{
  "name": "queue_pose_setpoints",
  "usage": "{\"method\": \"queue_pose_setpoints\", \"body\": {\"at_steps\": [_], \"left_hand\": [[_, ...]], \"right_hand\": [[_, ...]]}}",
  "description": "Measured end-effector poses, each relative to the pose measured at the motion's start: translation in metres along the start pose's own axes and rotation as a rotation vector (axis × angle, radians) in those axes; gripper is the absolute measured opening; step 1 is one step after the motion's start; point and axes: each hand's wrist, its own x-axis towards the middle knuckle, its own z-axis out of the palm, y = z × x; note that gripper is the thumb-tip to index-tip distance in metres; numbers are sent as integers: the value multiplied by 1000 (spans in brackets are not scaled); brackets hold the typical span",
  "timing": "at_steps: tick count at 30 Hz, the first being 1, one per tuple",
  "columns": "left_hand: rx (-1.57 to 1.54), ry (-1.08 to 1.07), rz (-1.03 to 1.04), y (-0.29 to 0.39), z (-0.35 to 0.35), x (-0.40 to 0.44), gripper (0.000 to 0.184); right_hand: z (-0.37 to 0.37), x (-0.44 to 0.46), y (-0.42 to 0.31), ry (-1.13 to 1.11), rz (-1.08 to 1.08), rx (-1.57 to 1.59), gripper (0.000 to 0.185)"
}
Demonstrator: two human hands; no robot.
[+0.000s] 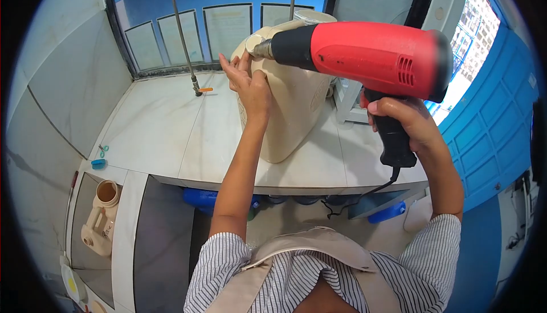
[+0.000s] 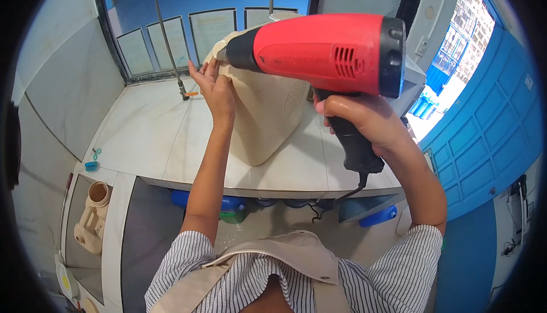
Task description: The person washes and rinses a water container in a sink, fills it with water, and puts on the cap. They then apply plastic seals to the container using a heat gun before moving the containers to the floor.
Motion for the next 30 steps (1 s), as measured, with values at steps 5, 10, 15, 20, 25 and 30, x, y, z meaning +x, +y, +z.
{"method": "queue_pose_setpoints", "body": {"at_steps": [5, 10, 15, 20, 25, 30], "left_hand": [[43, -19, 22, -2, 1, -2, 78], [197, -22, 73, 3, 2, -7, 73], [629, -96, 179, 4, -4, -5, 62], [884, -18, 182, 14, -10, 2, 58], [498, -147, 337, 17, 10, 19, 49], [521, -158, 272, 14, 19, 24, 44]], "right_hand": [[-3, -5, 10, 21, 35, -19, 37], [-12, 7, 13, 41, -1, 85, 36], [-22, 27, 20, -5, 16, 228, 37], [-45, 31, 28, -10, -31, 289, 34], [-128, 44, 50, 176, -126, 182, 28], [-239, 107, 65, 527, -177, -605, 28]]}}
